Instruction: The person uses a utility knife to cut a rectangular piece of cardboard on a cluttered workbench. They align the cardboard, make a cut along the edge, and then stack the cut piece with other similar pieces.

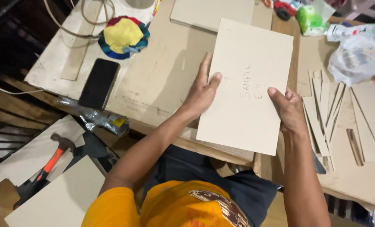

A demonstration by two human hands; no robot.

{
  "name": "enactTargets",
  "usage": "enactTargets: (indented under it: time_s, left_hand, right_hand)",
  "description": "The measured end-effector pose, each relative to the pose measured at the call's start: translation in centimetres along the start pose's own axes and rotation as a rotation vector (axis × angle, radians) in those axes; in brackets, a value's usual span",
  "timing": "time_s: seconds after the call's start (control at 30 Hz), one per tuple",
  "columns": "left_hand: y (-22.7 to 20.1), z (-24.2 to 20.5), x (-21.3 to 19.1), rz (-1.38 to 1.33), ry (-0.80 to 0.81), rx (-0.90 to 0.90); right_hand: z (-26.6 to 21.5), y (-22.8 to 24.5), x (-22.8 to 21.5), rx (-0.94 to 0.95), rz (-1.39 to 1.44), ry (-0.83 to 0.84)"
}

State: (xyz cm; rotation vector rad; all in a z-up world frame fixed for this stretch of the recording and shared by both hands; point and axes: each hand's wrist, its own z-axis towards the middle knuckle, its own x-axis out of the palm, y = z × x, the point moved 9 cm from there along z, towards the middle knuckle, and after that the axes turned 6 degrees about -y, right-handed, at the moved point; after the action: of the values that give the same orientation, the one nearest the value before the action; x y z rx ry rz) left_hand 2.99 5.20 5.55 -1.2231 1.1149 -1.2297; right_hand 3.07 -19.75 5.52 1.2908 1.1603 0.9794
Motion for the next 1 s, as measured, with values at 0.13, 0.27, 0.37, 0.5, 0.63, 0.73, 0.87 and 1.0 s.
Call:
enactTargets:
  time_s: [0.13, 0.27, 0.37, 0.5, 0.63, 0.73, 0.87, 1.0]
  left_hand:
    - [1.0, -0.4, 0.7, 0.056, 0.023, -0.062]
    - [2.7, -0.4, 1.1, 0.046, 0.019, -0.076]
    - [2.7, -0.2, 0.7, 0.045, 0.008, -0.089]
    - [0.4, 0.3, -0.4, 0.011, 0.029, 0.044]
    - [-4.2, 0.7, -2.0, -0.046, 0.079, 0.239]
    - [-8.5, -0.5, -3.3, -0.111, 0.069, 0.429]
    - [-6.2, 0.8, -3.6, -0.085, 0.047, 0.485]
    - [-3.5, 0.7, -4.6, -0.037, -0.019, 0.743]
  right_hand:
    - [0.2, -2.0, -0.6, 0.057, 0.059, -0.023]
    - [0.6, -3.8, -1.6, 0.073, 0.067, -0.034]
    - [0.3, -3.7, -1.1, 0.095, 0.076, -0.041]
    - [-0.9, -0.4, 0.5, 0.075, 0.02, 0.018]
    - [-1.6, 3.7, -0.7, -0.299, -0.18, 0.019]
    - [-1.8, 5.1, -0.6, -0.536, -0.298, 0.025]
    - [-0.4, 3.4, -0.8, -0.632, -0.31, 0.007]
    - [2.1, -1.0, -2.3, -0.619, -0.26, 0.134]
